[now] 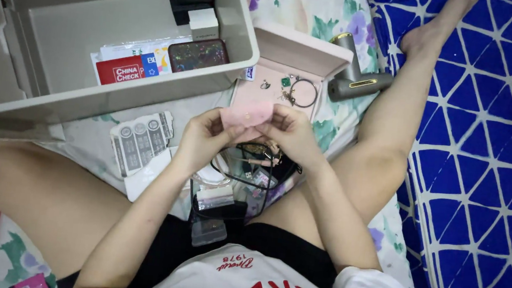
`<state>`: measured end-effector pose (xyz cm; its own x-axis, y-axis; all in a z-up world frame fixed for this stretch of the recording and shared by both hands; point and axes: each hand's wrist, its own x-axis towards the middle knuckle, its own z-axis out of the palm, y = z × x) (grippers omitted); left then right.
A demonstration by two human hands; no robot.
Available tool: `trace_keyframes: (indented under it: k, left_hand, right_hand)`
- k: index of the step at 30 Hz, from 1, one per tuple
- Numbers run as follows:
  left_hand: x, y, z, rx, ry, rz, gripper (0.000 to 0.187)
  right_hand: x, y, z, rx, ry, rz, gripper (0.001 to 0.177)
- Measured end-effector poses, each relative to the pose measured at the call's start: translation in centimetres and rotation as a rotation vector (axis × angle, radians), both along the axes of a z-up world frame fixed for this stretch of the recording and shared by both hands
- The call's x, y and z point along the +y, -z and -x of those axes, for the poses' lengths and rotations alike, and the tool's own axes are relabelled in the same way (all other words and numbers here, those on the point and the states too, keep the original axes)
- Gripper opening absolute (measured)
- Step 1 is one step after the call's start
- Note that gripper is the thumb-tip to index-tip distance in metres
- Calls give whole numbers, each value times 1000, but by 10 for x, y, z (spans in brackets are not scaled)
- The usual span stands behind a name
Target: The person lies on a bed and organizes various items into a white storage box. They place small boxes, a phone, a cable, and a pink pouch into the box. They also arrange several bracelets and watches into a pink jewelry case before placing it in the storage box.
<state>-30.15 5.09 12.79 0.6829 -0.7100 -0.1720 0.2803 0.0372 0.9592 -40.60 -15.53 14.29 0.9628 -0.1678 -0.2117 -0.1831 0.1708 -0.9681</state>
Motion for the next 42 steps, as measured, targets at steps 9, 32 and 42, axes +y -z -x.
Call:
trace_keyframes:
  k: [9, 32, 42]
  left_hand:
    - [18, 20, -17, -8, 112, 6, 27]
    - [61, 13, -34, 326, 6, -127, 40]
    - [103, 19, -68, -550, -91, -930, 34]
  right_hand:
    - [37, -67, -16, -675, -59, 1344, 40]
    - [86, -16, -16, -681, -100, 1305, 32]
    - [-53, 10, -6, -81, 315, 879, 21]
